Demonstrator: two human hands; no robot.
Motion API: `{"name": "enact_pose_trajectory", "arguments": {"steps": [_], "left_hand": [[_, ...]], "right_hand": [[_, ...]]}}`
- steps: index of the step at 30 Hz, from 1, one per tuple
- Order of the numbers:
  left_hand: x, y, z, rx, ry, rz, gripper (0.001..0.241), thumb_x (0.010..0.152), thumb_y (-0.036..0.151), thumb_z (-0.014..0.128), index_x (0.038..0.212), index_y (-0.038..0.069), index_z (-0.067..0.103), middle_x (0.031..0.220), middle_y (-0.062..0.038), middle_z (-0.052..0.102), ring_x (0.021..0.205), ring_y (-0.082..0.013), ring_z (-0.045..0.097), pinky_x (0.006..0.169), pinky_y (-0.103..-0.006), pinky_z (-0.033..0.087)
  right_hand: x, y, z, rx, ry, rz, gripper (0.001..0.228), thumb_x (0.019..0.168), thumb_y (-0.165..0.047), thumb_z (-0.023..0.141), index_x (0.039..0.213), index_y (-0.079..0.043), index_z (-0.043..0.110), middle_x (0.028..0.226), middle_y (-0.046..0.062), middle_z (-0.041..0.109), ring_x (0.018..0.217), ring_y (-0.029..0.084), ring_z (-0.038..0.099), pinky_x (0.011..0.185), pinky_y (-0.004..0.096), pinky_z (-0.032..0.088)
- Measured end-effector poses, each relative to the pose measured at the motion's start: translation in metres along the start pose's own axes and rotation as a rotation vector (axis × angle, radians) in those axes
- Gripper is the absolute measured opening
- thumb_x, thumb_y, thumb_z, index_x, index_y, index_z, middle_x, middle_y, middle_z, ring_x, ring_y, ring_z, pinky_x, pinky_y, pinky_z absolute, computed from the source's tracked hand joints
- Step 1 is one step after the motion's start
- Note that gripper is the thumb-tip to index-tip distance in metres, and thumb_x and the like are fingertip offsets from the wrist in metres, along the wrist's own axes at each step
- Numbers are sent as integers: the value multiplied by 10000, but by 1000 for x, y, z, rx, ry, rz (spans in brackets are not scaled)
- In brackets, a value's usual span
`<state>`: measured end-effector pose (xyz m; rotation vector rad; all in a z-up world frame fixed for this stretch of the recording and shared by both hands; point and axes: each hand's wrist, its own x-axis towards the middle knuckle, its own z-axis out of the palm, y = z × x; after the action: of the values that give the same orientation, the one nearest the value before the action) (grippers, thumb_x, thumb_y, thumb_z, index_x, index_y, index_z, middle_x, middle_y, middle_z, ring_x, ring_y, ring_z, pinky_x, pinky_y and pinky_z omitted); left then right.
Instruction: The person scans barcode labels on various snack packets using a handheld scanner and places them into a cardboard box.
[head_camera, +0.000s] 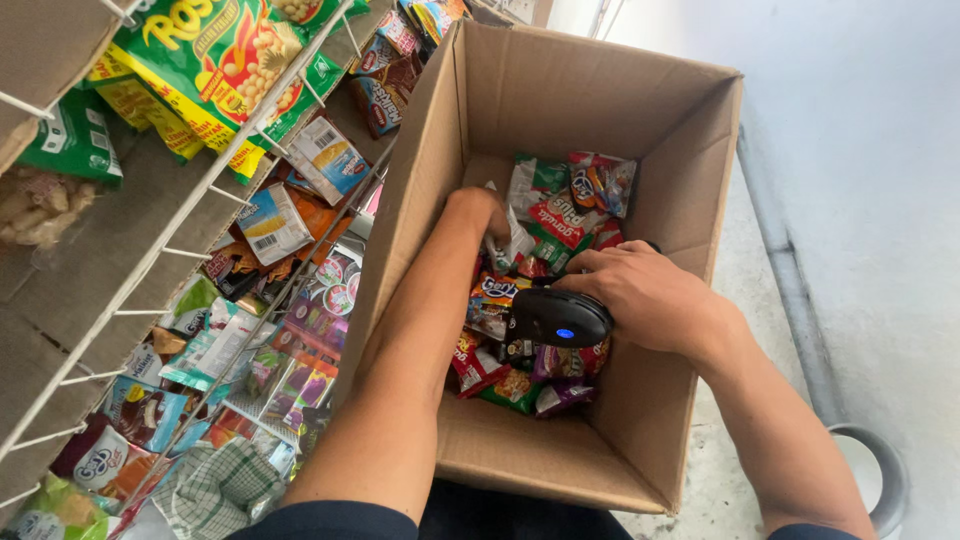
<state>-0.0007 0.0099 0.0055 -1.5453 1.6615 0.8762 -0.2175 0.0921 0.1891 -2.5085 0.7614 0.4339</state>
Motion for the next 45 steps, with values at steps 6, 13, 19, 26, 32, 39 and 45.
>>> {"name": "enact_pose_trajectory", "arguments": {"steps": [6,13,19,26,32,39,45], "left_hand": [[-10,16,-6,16,19,37,449,756,237,754,1198,173,710,1235,-137,722,1156,-294,689,955,-430,556],[-58,50,-20,24,204,149,421,730,239,784,1136,137,749,1211,-138,728,1137,-286,696,939,-425,560],[-143,44,-13,-36,455,259,372,737,220,768,1089,103,779,1190,-161,745,1120,-309,708,932,-433,566],[-266,-25,44,-347,969,555,349,746,329,795,981,73,765,1071,-171,678,985,-372,682,837,-471,539],[-355,-60,111,-643,1245,753,329,795,233,769,1073,63,730,1047,-76,627,900,-261,694,767,-399,547],[-397,-87,202,-816,1473,659,346,836,197,783,1153,73,717,1133,-44,635,994,-239,696,848,-345,565],[-397,-101,289,-1127,1389,546,440,776,159,771,1207,83,727,1103,-27,640,841,-148,670,700,-293,545]], "right_hand": [[4,1,1,-16,-12,-14,527,762,-67,716,1272,-197,693,1151,42,686,1122,254,630,964,435,442],[1,6,10,-39,40,-28,536,687,-10,710,1204,-152,697,1141,57,697,1138,269,634,958,437,465],[-17,-18,6,-40,239,-151,493,690,-68,752,1177,-121,699,1080,95,687,1101,308,618,1019,455,413],[-68,-119,0,-415,594,-238,576,672,-15,661,1223,-175,713,1301,85,637,1257,258,555,1134,522,342],[-94,-210,6,-525,774,-250,363,828,-135,701,1182,-194,753,1327,74,635,1282,258,575,1141,530,362],[-64,-267,37,-518,910,-464,299,879,-177,721,1169,-215,783,1348,78,630,1270,276,571,1106,517,440],[-35,-306,74,-387,828,-647,380,827,-161,678,1189,-193,790,1363,85,622,1258,288,583,1101,496,455]]}}
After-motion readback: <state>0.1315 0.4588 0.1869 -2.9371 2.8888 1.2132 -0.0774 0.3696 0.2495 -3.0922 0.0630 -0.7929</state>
